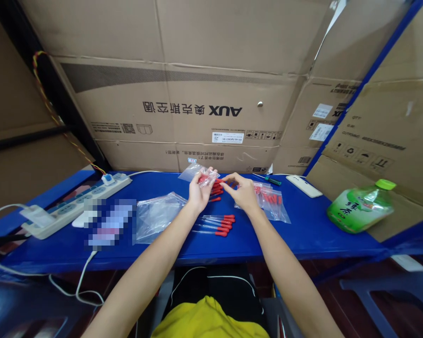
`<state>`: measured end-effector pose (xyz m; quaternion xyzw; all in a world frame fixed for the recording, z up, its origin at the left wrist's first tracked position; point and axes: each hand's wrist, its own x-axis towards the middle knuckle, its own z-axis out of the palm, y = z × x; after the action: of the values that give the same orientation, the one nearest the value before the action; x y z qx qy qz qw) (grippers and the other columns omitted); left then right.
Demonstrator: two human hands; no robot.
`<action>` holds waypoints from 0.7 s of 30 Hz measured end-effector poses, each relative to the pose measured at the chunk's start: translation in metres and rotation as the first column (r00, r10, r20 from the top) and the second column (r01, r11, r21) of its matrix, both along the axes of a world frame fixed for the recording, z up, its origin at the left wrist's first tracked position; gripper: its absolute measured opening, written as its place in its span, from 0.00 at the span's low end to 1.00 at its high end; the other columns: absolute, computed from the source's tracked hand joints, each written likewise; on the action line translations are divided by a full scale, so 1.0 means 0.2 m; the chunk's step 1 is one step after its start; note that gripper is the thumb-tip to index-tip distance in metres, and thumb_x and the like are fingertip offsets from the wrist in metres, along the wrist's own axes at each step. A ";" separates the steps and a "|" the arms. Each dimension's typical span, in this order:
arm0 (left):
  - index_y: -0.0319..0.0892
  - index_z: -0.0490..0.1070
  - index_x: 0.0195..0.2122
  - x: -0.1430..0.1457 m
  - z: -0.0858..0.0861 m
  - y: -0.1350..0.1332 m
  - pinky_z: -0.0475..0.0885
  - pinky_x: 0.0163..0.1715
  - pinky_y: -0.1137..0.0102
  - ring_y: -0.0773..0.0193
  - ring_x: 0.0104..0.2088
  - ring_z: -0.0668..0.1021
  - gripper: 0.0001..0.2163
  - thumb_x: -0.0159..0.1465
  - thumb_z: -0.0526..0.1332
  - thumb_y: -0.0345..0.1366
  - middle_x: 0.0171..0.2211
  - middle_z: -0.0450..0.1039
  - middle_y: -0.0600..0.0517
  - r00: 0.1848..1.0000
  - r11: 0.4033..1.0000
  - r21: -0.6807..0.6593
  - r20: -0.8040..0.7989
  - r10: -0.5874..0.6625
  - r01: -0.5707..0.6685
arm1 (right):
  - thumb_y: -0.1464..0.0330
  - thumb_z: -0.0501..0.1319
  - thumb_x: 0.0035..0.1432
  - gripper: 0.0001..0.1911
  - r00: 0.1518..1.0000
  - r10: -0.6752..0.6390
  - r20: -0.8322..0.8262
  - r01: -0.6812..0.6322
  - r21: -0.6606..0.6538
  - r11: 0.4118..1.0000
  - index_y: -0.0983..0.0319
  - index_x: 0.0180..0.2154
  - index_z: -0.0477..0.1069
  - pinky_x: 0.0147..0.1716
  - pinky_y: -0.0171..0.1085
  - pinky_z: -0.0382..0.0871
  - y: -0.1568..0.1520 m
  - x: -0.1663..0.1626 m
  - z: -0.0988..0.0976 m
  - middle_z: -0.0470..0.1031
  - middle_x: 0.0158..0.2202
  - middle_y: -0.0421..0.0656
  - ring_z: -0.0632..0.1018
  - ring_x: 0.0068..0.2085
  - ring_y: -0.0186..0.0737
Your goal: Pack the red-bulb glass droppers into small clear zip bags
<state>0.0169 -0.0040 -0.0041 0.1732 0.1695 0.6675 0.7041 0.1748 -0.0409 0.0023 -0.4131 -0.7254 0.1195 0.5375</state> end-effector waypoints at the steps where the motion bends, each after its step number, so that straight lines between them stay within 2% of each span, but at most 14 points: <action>1: 0.38 0.75 0.49 0.01 0.00 -0.01 0.75 0.58 0.62 0.53 0.55 0.82 0.10 0.69 0.57 0.31 0.52 0.81 0.41 1.000 1.000 0.012 -0.017 -0.022 0.022 | 0.60 0.66 0.62 0.10 1.000 -0.015 0.001 0.015 0.003 1.000 0.59 0.38 0.80 0.35 0.38 0.73 0.00 -0.01 -0.01 0.83 0.36 0.44 0.81 0.34 0.41; 8: 0.38 0.73 0.55 0.06 -0.01 -0.06 0.74 0.59 0.60 0.53 0.55 0.82 0.14 0.70 0.56 0.32 0.53 0.81 0.41 0.990 0.991 0.031 -0.060 -0.127 0.129 | 0.59 0.65 0.65 0.10 0.988 -0.143 0.053 0.140 0.059 0.988 0.58 0.36 0.79 0.39 0.40 0.72 0.01 -0.08 -0.06 0.83 0.36 0.43 0.80 0.34 0.42; 15: 0.36 0.76 0.50 0.09 -0.02 -0.06 0.74 0.59 0.61 0.55 0.52 0.83 0.13 0.70 0.55 0.31 0.49 0.82 0.40 0.985 0.987 0.015 -0.066 -0.159 0.160 | 0.62 0.63 0.66 0.07 0.981 -0.192 0.021 0.190 0.068 0.979 0.56 0.38 0.79 0.39 0.40 0.72 0.02 -0.11 -0.09 0.84 0.38 0.41 0.80 0.34 0.43; 21: 0.40 0.73 0.47 0.09 -0.02 -0.07 0.76 0.57 0.59 0.58 0.47 0.84 0.10 0.70 0.55 0.28 0.47 0.83 0.43 0.988 0.990 0.005 -0.060 -0.141 0.141 | 0.64 0.62 0.65 0.06 0.971 -0.230 0.063 0.228 0.047 0.973 0.56 0.39 0.78 0.40 0.39 0.71 0.03 -0.13 -0.11 0.83 0.37 0.41 0.79 0.34 0.42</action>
<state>0.0343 -0.0181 -0.0085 0.2078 0.1748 0.6113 0.7434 0.1498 -0.0347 -0.0196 -0.4870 -0.6930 0.0282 0.5309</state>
